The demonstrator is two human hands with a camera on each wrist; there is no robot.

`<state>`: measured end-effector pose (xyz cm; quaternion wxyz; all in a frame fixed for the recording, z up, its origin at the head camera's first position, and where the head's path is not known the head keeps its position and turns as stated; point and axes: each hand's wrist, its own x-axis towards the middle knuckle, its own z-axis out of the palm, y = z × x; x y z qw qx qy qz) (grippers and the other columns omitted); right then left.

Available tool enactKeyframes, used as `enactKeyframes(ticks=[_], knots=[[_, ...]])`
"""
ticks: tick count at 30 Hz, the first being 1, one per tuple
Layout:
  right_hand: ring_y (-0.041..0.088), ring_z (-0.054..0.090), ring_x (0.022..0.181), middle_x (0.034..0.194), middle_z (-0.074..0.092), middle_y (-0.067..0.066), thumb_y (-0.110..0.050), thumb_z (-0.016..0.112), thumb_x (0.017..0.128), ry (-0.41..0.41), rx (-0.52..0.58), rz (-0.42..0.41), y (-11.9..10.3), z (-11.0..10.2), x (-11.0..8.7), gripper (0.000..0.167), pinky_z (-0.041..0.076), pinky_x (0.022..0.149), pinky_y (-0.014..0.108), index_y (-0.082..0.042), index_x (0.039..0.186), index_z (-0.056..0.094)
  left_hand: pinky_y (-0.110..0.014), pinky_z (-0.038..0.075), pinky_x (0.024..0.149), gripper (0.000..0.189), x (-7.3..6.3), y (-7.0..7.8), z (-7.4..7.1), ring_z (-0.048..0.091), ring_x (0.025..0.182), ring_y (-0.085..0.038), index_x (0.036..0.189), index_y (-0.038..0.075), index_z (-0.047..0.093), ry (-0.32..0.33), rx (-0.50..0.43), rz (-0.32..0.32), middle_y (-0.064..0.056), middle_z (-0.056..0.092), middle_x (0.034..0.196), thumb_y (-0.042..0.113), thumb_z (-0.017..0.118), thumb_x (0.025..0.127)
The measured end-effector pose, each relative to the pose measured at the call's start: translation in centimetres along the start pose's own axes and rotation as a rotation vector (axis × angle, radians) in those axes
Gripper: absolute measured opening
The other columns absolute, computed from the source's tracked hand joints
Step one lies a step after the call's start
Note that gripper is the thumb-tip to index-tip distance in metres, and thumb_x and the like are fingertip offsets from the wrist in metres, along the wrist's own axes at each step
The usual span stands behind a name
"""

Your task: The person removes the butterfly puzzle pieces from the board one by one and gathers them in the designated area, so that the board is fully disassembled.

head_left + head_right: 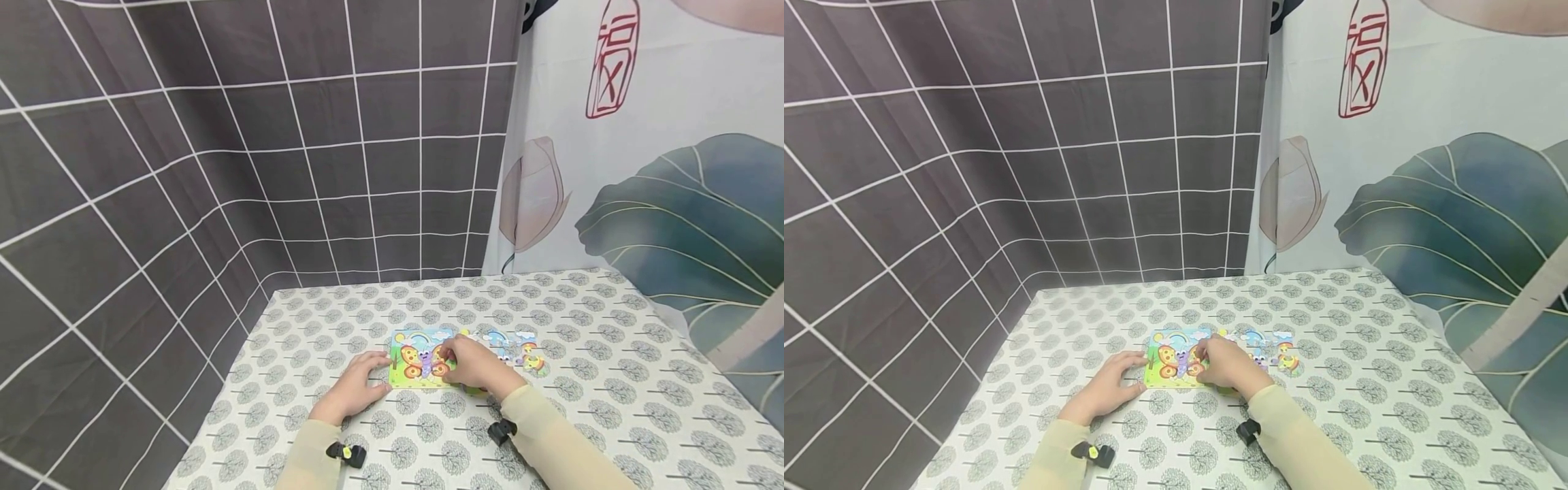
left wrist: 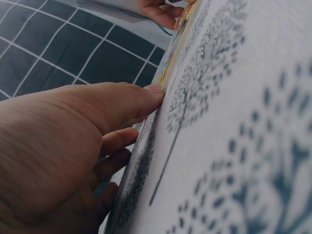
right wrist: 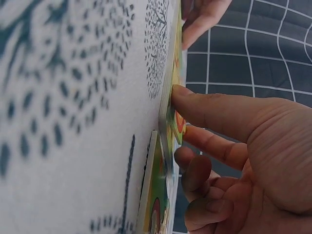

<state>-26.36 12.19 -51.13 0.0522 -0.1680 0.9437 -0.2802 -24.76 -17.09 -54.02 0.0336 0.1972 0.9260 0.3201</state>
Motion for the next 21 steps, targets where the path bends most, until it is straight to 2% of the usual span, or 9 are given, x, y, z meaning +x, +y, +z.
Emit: enactKeyframes(ticks=[8, 15, 21], knots=[[0.015, 0.052, 0.076, 0.086, 0.059, -0.002, -0.010, 0.092, 0.074, 0.019, 0.035, -0.037, 0.07, -0.01, -0.07, 0.040, 0.050, 0.071, 0.035, -0.013, 0.105, 0.068, -0.058, 0.030, 0.123, 0.051, -0.02, 0.09, 0.00, 0.038, 0.149, -0.030, 0.141, 0.020, 0.065, 0.001, -0.002, 0.007, 0.001, 0.050, 0.156, 0.028, 0.079, 0.092], [0.015, 0.053, 0.072, 0.084, 0.060, -0.001, -0.008, 0.088, 0.081, -0.004, 0.074, -0.033, 0.52, -0.28, -0.01, 0.034, 0.050, 0.065, 0.034, -0.015, 0.107, 0.067, -0.057, 0.030, 0.124, 0.050, 0.06, -0.04, 0.04, 0.037, 0.149, -0.030, 0.140, 0.019, 0.065, 0.002, -0.007, 0.008, 0.001, 0.050, 0.157, 0.028, 0.079, 0.092], [0.013, 0.053, 0.067, 0.082, 0.059, -0.002, -0.006, 0.083, 0.086, 0.007, 0.078, -0.039, 0.43, -0.45, -0.29, 0.028, 0.050, 0.060, 0.031, -0.017, 0.106, 0.067, -0.056, 0.030, 0.124, 0.051, 0.04, -0.24, 0.16, 0.037, 0.149, -0.029, 0.140, 0.020, 0.065, 0.003, -0.016, 0.008, 0.002, 0.050, 0.156, 0.028, 0.079, 0.092]])
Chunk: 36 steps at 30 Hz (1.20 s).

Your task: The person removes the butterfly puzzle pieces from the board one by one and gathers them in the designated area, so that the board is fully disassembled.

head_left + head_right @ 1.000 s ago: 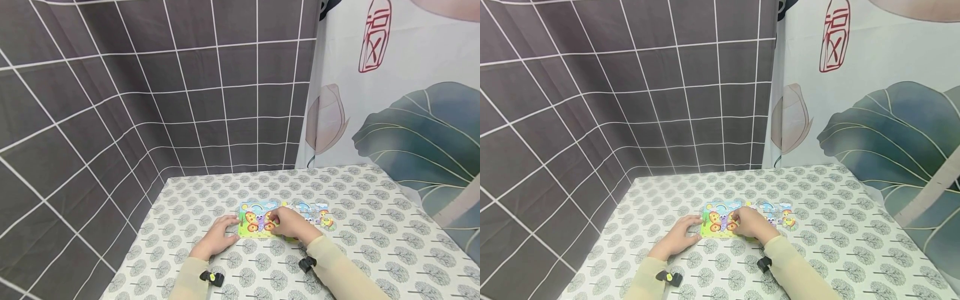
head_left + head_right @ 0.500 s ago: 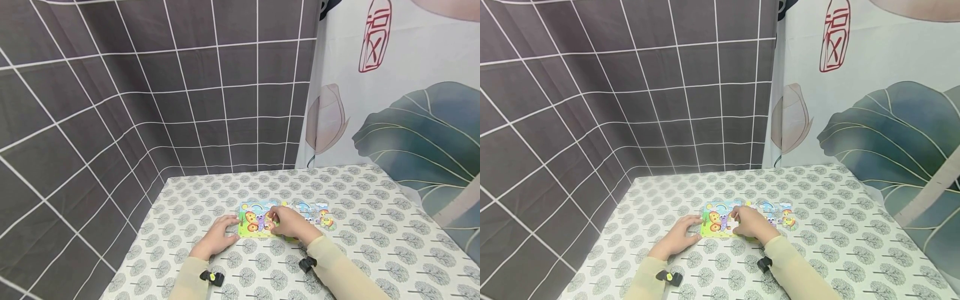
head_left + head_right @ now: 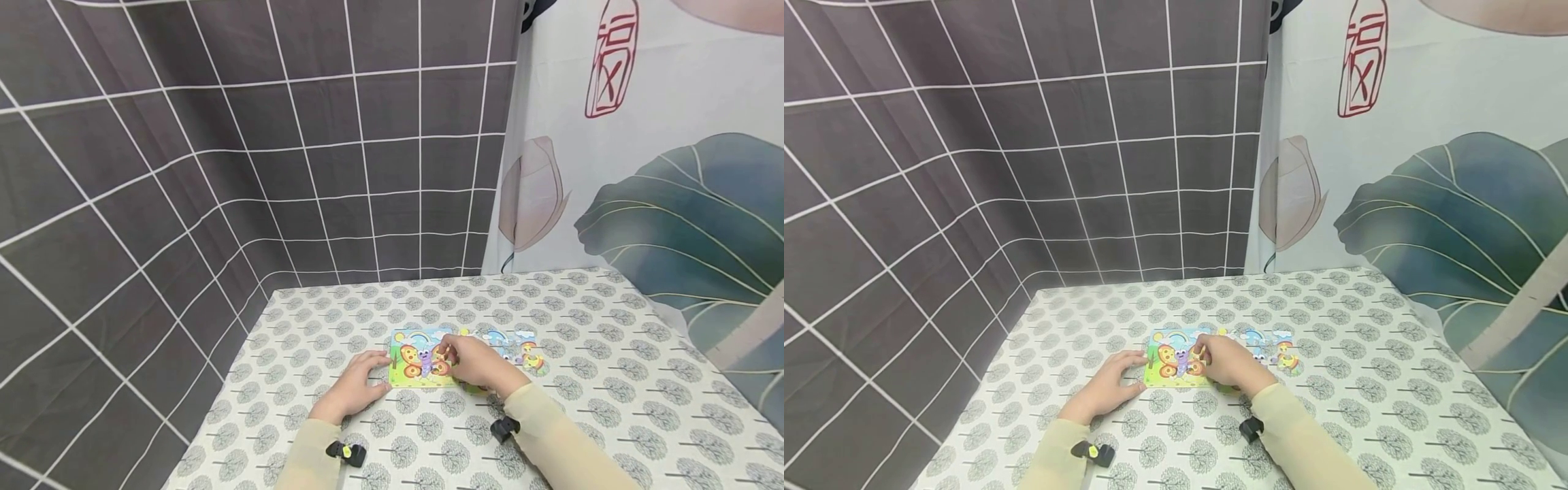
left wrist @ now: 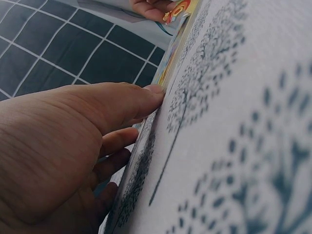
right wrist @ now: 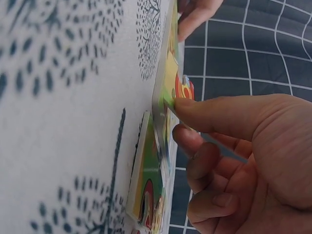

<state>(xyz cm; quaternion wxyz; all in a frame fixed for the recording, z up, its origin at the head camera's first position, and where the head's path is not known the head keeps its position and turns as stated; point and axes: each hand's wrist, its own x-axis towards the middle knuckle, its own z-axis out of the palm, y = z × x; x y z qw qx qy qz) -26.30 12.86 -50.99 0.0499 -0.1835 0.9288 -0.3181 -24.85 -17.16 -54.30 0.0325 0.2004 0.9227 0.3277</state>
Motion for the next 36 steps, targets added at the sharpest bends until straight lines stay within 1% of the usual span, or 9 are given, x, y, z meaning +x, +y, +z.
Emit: enactKeyframes(ticks=[5, 10, 18, 24, 27, 29, 33, 36], knots=[[0.013, 0.054, 0.060, 0.081, 0.058, -0.003, -0.003, 0.072, 0.092, 0.012, 0.027, 0.023, -0.1, -0.3, -0.1, 0.021, 0.049, 0.052, 0.031, -0.020, 0.104, 0.067, -0.055, 0.030, 0.124, 0.051, 0.1, -0.1, 0.0, 0.036, 0.150, -0.027, 0.141, 0.021, 0.065, -0.001, -0.004, -0.010, 0.004, 0.050, 0.156, 0.029, 0.078, 0.092], [0.013, 0.054, 0.058, 0.080, 0.058, -0.001, -0.002, 0.067, 0.096, 0.013, 0.062, 0.028, -0.1, -0.5, 0.1, 0.018, 0.049, 0.051, 0.031, -0.019, 0.100, 0.067, -0.056, 0.031, 0.124, 0.050, 0.0, 0.0, 0.0, 0.038, 0.149, -0.029, 0.140, 0.020, 0.065, 0.004, -0.012, -0.003, 0.002, 0.051, 0.155, 0.028, 0.079, 0.092], [0.014, 0.053, 0.060, 0.082, 0.059, 0.001, 0.001, 0.064, 0.096, 0.002, 0.124, 0.009, 0.3, -0.7, 0.1, 0.019, 0.049, 0.051, 0.030, -0.016, 0.101, 0.068, -0.055, 0.030, 0.124, 0.050, 0.0, 0.1, 0.0, 0.037, 0.150, -0.028, 0.140, 0.020, 0.065, 0.001, -0.017, -0.023, 0.004, 0.050, 0.156, 0.029, 0.079, 0.092], [0.016, 0.053, 0.062, 0.083, 0.060, 0.002, -0.001, 0.065, 0.097, -0.006, 0.163, 0.005, 0.9, -1.1, -0.1, 0.017, 0.048, 0.050, 0.029, -0.017, 0.102, 0.067, -0.056, 0.030, 0.124, 0.051, 0.0, 0.1, 0.0, 0.037, 0.149, -0.028, 0.140, 0.020, 0.065, 0.001, -0.016, -0.013, 0.003, 0.050, 0.156, 0.029, 0.079, 0.092], [0.016, 0.054, 0.065, 0.083, 0.060, 0.001, -0.004, 0.067, 0.098, -0.007, 0.162, 0.008, 1.2, -1.4, -0.4, 0.014, 0.049, 0.052, 0.030, -0.017, 0.102, 0.067, -0.056, 0.030, 0.124, 0.051, 0.0, 0.1, 0.0, 0.037, 0.149, -0.029, 0.141, 0.019, 0.065, -0.001, -0.017, -0.010, 0.002, 0.050, 0.156, 0.029, 0.079, 0.092], [0.017, 0.055, 0.066, 0.083, 0.059, 0.002, -0.004, 0.068, 0.098, -0.008, 0.165, 0.004, 1.4, -1.6, -0.6, 0.012, 0.050, 0.054, 0.031, -0.015, 0.103, 0.067, -0.056, 0.030, 0.124, 0.052, -0.1, 0.0, 0.0, 0.037, 0.149, -0.029, 0.141, 0.019, 0.065, -0.005, -0.017, -0.010, 0.002, 0.050, 0.156, 0.029, 0.079, 0.093], [0.016, 0.054, 0.066, 0.083, 0.058, 0.002, -0.002, 0.067, 0.097, -0.010, 0.163, 0.009, 1.8, -2.0, -1.1, 0.012, 0.050, 0.055, 0.031, -0.013, 0.103, 0.067, -0.056, 0.030, 0.124, 0.052, -0.1, 0.0, 0.0, 0.037, 0.149, -0.029, 0.141, 0.019, 0.065, -0.005, -0.011, -0.007, 0.002, 0.050, 0.156, 0.028, 0.079, 0.092], [0.015, 0.053, 0.064, 0.083, 0.058, 0.002, -0.001, 0.066, 0.096, -0.002, 0.165, 0.010, 2.1, -2.4, -1.6, 0.013, 0.049, 0.053, 0.029, -0.013, 0.103, 0.066, -0.056, 0.030, 0.124, 0.052, 0.0, 0.1, 0.0, 0.038, 0.149, -0.030, 0.141, 0.019, 0.065, 0.001, -0.002, 0.000, 0.001, 0.051, 0.156, 0.028, 0.080, 0.092]])
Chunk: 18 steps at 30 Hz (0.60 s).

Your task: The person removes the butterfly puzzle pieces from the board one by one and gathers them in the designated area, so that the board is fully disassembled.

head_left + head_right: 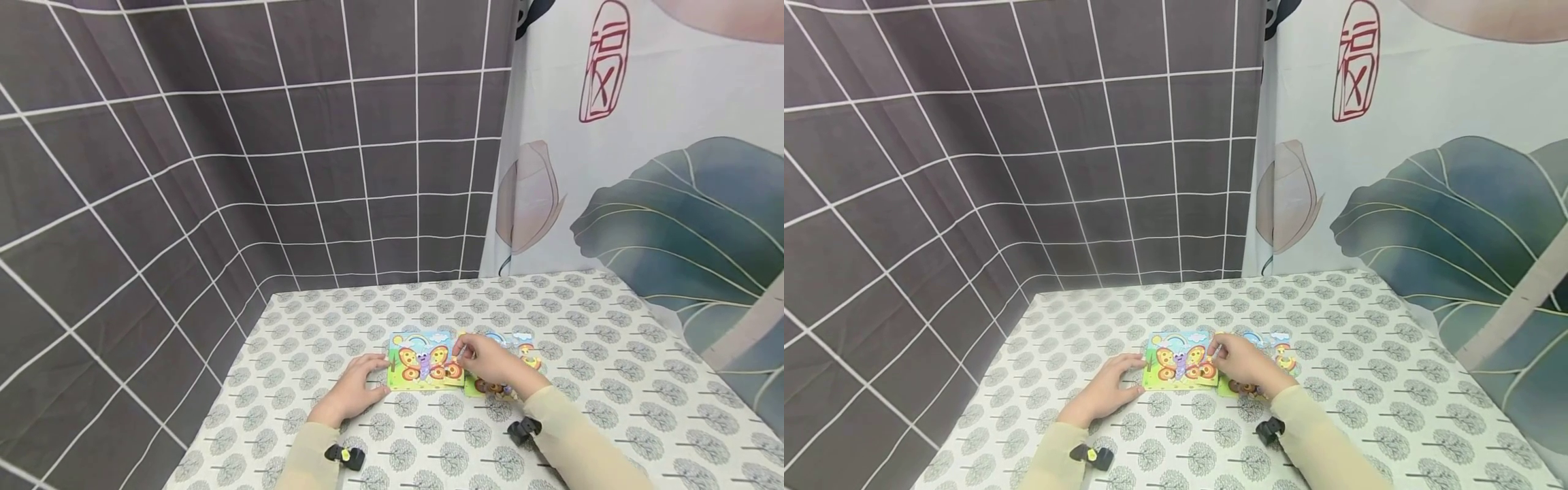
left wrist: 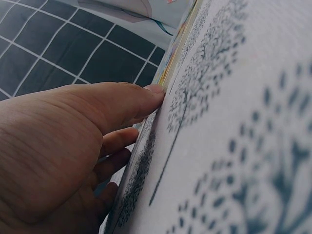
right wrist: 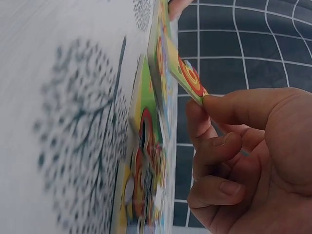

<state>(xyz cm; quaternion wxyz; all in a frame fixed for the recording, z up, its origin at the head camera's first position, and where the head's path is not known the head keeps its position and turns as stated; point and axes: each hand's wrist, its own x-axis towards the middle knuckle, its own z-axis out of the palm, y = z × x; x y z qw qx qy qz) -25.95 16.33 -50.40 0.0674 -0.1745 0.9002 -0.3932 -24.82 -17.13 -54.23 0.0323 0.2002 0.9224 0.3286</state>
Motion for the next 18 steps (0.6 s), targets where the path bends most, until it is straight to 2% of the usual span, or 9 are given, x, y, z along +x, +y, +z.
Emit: enactKeyframes(ticks=[8, 13, 18], knots=[[0.013, 0.048, 0.057, 0.084, 0.057, 0.004, -0.003, 0.064, 0.099, 0.001, 0.012, 0.026, 1.0, -1.6, -1.6, 0.011, 0.045, 0.047, 0.028, -0.013, 0.104, 0.066, -0.056, 0.030, 0.124, 0.051, 0.0, 0.0, -0.1, 0.037, 0.150, -0.030, 0.141, 0.020, 0.065, -0.003, -0.009, -0.004, 0.002, 0.050, 0.156, 0.029, 0.079, 0.093], [0.015, 0.051, 0.062, 0.085, 0.058, 0.003, -0.007, 0.067, 0.099, 0.016, -0.025, 0.016, 1.9, -2.6, -2.4, 0.009, 0.047, 0.051, 0.029, -0.013, 0.105, 0.067, -0.057, 0.030, 0.124, 0.051, 0.0, -0.2, -0.1, 0.037, 0.150, -0.030, 0.141, 0.020, 0.065, -0.002, -0.010, -0.002, 0.001, 0.050, 0.156, 0.030, 0.078, 0.093], [0.018, 0.054, 0.069, 0.084, 0.059, 0.002, -0.005, 0.069, 0.095, 0.018, -0.014, 0.013, 3.2, -3.7, -3.4, 0.010, 0.050, 0.058, 0.030, -0.011, 0.103, 0.066, -0.057, 0.030, 0.124, 0.051, 0.0, -0.1, -0.1, 0.036, 0.150, -0.030, 0.141, 0.021, 0.065, -0.004, -0.025, -0.004, 0.001, 0.050, 0.156, 0.030, 0.078, 0.093]])
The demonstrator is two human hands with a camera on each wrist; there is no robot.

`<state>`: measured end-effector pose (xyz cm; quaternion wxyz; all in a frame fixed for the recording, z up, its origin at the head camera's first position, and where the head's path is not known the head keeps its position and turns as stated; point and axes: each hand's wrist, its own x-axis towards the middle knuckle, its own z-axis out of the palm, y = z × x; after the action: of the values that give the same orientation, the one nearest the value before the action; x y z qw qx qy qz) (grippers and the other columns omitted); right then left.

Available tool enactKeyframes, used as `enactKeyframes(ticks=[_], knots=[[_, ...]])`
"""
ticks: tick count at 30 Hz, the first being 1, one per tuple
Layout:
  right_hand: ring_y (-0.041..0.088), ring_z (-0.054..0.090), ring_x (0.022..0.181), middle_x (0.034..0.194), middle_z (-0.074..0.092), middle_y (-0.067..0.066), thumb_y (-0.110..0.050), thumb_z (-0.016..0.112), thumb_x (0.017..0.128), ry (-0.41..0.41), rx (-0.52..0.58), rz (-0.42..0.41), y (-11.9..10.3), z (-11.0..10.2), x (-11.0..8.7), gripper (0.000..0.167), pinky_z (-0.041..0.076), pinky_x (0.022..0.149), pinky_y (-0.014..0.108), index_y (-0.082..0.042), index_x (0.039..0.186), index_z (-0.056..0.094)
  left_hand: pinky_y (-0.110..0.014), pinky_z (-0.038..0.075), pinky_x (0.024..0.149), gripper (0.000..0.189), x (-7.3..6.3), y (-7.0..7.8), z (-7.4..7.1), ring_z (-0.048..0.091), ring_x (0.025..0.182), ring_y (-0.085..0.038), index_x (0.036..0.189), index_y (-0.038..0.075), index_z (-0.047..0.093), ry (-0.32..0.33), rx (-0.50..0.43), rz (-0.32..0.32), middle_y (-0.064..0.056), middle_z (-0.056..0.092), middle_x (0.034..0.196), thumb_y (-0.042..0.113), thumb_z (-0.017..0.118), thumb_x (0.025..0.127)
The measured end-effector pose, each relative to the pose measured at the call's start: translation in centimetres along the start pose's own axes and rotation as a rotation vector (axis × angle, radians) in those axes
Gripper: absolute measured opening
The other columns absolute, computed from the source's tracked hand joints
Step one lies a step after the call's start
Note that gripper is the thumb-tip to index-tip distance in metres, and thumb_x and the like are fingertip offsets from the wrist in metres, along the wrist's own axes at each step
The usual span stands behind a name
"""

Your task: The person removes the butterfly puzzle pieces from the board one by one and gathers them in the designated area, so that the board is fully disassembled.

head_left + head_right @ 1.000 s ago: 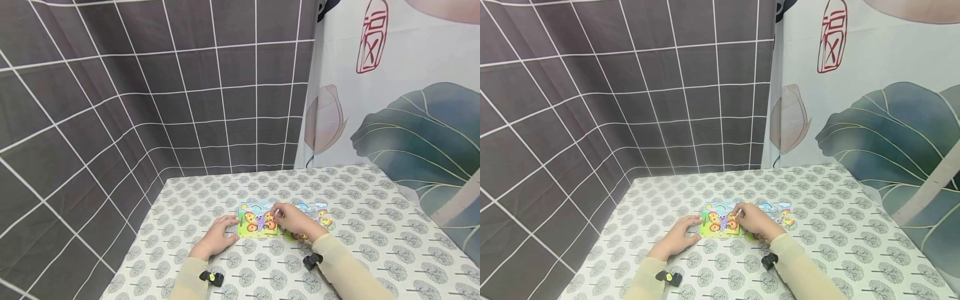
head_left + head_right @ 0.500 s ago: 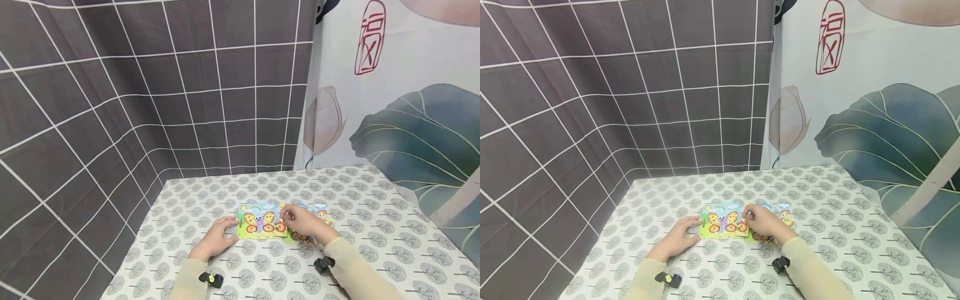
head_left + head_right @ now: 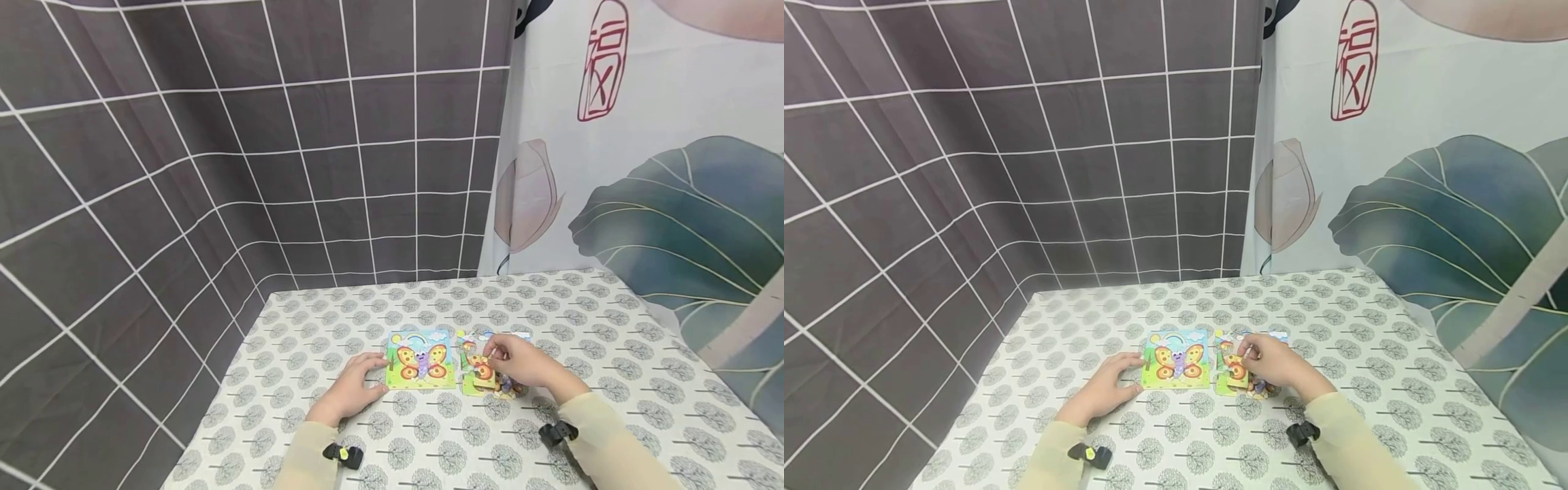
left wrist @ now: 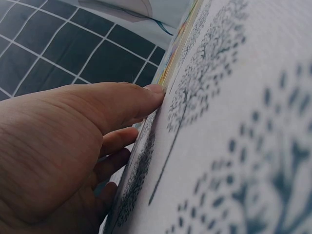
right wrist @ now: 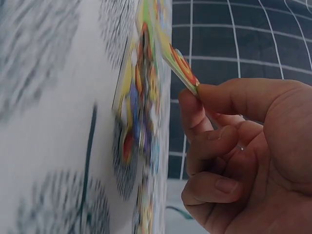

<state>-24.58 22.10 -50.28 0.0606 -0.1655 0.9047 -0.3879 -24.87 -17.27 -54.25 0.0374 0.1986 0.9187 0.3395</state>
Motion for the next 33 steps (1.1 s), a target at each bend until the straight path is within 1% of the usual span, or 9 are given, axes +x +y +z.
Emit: enactKeyframes(ticks=[5, 9, 12, 14, 18, 22, 25, 29, 33], knots=[[0.018, 0.057, 0.075, 0.084, 0.061, 0.001, -0.006, 0.073, 0.092, 0.006, 0.030, -0.019, 1.5, -1.2, -1.1, 0.011, 0.052, 0.064, 0.028, -0.010, 0.101, 0.067, -0.057, 0.030, 0.124, 0.051, 0.0, -0.1, 0.0, 0.037, 0.150, -0.030, 0.141, 0.021, 0.065, 0.003, 0.000, 0.001, 0.001, 0.050, 0.156, 0.030, 0.078, 0.093], [0.018, 0.059, 0.074, 0.085, 0.063, 0.004, -0.007, 0.074, 0.093, 0.007, 0.089, -0.028, 2.5, -2.4, -1.9, 0.012, 0.053, 0.062, 0.027, -0.007, 0.103, 0.068, -0.058, 0.030, 0.123, 0.051, 0.1, -0.2, 0.1, 0.037, 0.149, -0.031, 0.140, 0.020, 0.065, 0.011, 0.004, 0.013, 0.001, 0.051, 0.155, 0.030, 0.079, 0.092], [0.019, 0.061, 0.074, 0.086, 0.065, 0.005, -0.008, 0.073, 0.093, 0.002, 0.124, -0.018, 3.2, -3.2, -2.5, 0.012, 0.055, 0.060, 0.028, -0.004, 0.103, 0.068, -0.058, 0.030, 0.123, 0.051, 0.1, -0.3, 0.1, 0.038, 0.149, -0.031, 0.140, 0.020, 0.065, 0.012, 0.003, 0.016, 0.001, 0.051, 0.155, 0.030, 0.079, 0.092], [0.021, 0.063, 0.075, 0.086, 0.066, 0.005, -0.008, 0.073, 0.093, -0.006, 0.144, -0.009, 3.6, -3.7, -2.9, 0.013, 0.057, 0.062, 0.029, -0.003, 0.104, 0.067, -0.058, 0.030, 0.124, 0.051, 0.1, -0.3, 0.2, 0.037, 0.149, -0.030, 0.140, 0.020, 0.065, 0.009, 0.000, 0.012, 0.001, 0.051, 0.155, 0.030, 0.079, 0.092], [0.023, 0.065, 0.077, 0.087, 0.067, 0.008, -0.005, 0.071, 0.094, -0.032, 0.167, -0.023, 4.6, -4.7, -3.8, 0.013, 0.059, 0.066, 0.031, 0.000, 0.105, 0.067, -0.057, 0.030, 0.124, 0.052, 0.1, -0.3, 0.2, 0.038, 0.149, -0.030, 0.141, 0.021, 0.065, 0.007, -0.002, 0.007, 0.002, 0.051, 0.156, 0.030, 0.079, 0.092], [0.020, 0.063, 0.074, 0.085, 0.067, 0.008, -0.002, 0.070, 0.092, -0.055, 0.188, -0.043, 5.6, -5.6, -4.8, 0.015, 0.057, 0.064, 0.029, 0.003, 0.105, 0.066, -0.057, 0.030, 0.124, 0.052, 0.1, -0.2, 0.2, 0.038, 0.149, -0.030, 0.141, 0.020, 0.065, 0.005, 0.002, 0.007, 0.001, 0.051, 0.156, 0.029, 0.080, 0.092], [0.013, 0.059, 0.070, 0.082, 0.067, 0.006, -0.001, 0.069, 0.092, -0.069, 0.198, -0.031, 6.2, -6.1, -5.4, 0.014, 0.053, 0.061, 0.026, 0.003, 0.106, 0.067, -0.058, 0.030, 0.123, 0.052, 0.0, -0.1, 0.1, 0.038, 0.149, -0.031, 0.141, 0.019, 0.065, 0.001, 0.001, 0.007, 0.001, 0.051, 0.156, 0.028, 0.080, 0.092], [0.006, 0.052, 0.063, 0.079, 0.067, 0.007, 0.000, 0.070, 0.090, -0.079, 0.194, -0.001, 6.8, -6.2, -5.6, 0.015, 0.048, 0.056, 0.023, 0.001, 0.106, 0.070, -0.059, 0.030, 0.123, 0.052, 0.0, 0.1, 0.0, 0.037, 0.149, -0.031, 0.141, 0.019, 0.065, -0.001, 0.003, -0.001, 0.001, 0.050, 0.156, 0.028, 0.080, 0.092], [0.007, 0.051, 0.061, 0.077, 0.066, 0.006, -0.002, 0.073, 0.087, -0.066, 0.163, 0.025, 7.0, -6.0, -5.7, 0.018, 0.047, 0.055, 0.023, -0.001, 0.105, 0.072, -0.058, 0.029, 0.124, 0.052, 0.0, 0.2, 0.0, 0.036, 0.150, -0.030, 0.141, 0.020, 0.065, -0.003, 0.002, -0.011, 0.002, 0.050, 0.156, 0.028, 0.079, 0.092]])
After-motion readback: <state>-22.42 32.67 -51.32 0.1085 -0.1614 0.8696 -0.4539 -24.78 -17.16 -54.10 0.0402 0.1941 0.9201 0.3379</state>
